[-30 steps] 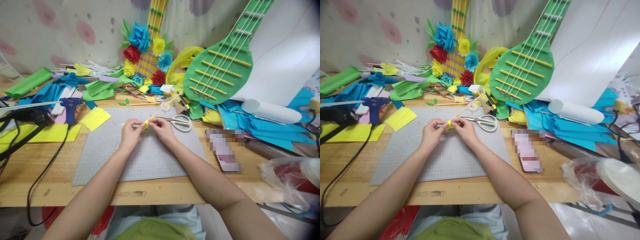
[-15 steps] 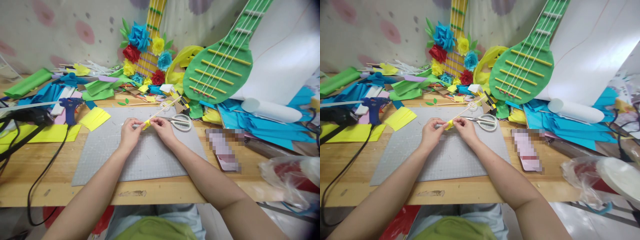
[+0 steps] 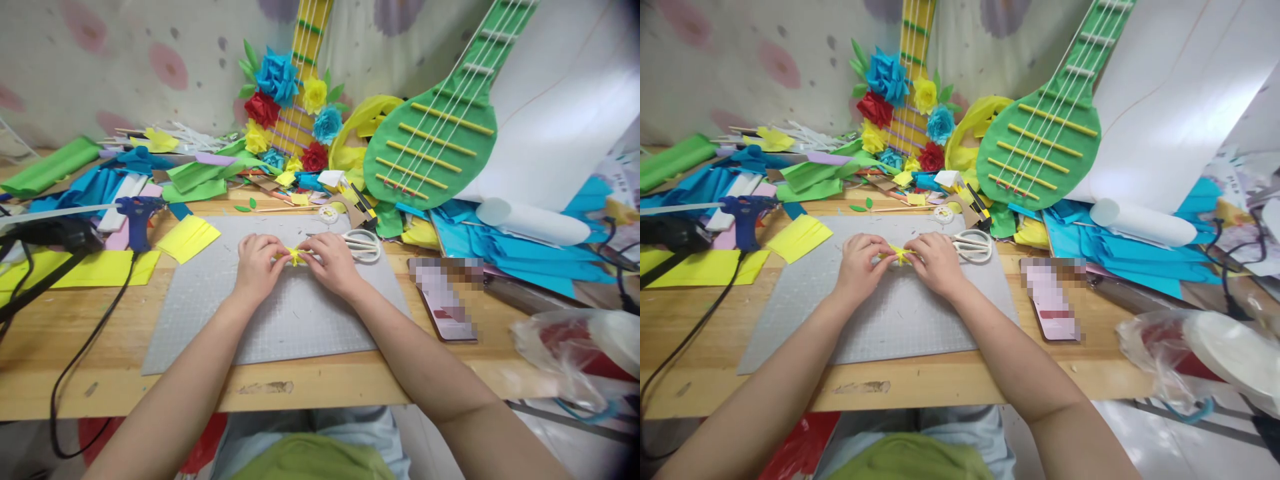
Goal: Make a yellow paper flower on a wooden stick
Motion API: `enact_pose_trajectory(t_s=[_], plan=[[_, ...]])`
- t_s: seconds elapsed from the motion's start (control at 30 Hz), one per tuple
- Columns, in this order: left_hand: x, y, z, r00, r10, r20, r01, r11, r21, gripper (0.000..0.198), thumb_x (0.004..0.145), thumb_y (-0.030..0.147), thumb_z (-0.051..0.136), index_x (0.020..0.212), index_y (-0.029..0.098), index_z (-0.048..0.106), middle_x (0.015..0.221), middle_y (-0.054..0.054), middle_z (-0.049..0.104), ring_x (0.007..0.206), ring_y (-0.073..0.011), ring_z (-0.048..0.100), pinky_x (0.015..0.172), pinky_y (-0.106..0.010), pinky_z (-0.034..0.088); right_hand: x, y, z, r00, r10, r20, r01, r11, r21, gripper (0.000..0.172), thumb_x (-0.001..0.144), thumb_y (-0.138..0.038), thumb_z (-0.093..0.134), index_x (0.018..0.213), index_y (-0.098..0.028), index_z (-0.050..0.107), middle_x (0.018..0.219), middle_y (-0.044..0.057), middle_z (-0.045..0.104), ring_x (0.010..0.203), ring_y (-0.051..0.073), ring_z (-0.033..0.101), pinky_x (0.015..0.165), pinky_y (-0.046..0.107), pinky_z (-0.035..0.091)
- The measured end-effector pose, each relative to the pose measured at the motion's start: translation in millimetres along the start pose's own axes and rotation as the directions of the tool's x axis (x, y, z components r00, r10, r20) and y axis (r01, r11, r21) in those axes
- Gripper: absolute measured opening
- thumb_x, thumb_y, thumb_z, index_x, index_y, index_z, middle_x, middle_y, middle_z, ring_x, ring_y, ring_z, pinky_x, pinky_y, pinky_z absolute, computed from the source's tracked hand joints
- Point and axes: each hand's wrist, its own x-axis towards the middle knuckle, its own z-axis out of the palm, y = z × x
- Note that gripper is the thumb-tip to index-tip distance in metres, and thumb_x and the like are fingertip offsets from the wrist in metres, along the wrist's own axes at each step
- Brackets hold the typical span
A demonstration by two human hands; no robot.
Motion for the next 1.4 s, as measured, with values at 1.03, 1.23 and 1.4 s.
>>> enact_pose_trajectory(t_s=[1.03,1.23,1.4], plan=[[-1,-5,0.5,0.980,-0.043,0.194,0.044,0.999,-0.004,0.021,0.082,0.033,0.050,0.079,0.019,0.066,0.092,-0.005,0.059,0.093,-0.0189,0.050,0.087,-0.037,0.039,-2,1,7,0.979,0.063,0.193,-0.078,0.994,0.073,0.010,0.085,-0.022,0.049,0.085,-0.019,0.058,0.087,0.003,0.055,0.084,0.015,0.050,0.074,0.026,0.037],[-2,-6,4.8,0.979,-0.110,0.171,0.130,0.985,-0.111,0.017,0.077,0.034,0.057,0.076,0.020,0.066,0.089,-0.004,0.060,0.090,-0.0171,0.052,0.085,-0.035,0.041,-1,0,9,0.981,0.069,0.182,-0.076,0.997,0.031,0.015,0.086,-0.024,0.046,0.085,-0.019,0.060,0.086,0.004,0.056,0.083,0.016,0.050,0.071,0.027,0.037],[-2,-8,8.3,0.973,-0.127,0.191,0.158,0.974,-0.161,0.013,0.076,0.031,0.058,0.073,0.020,0.065,0.088,-0.003,0.059,0.090,-0.0164,0.052,0.084,-0.034,0.041,-2,0,9,0.978,0.069,0.198,-0.071,0.997,0.008,0.018,0.088,-0.025,0.044,0.086,-0.018,0.061,0.087,0.005,0.057,0.084,0.016,0.050,0.071,0.027,0.037]])
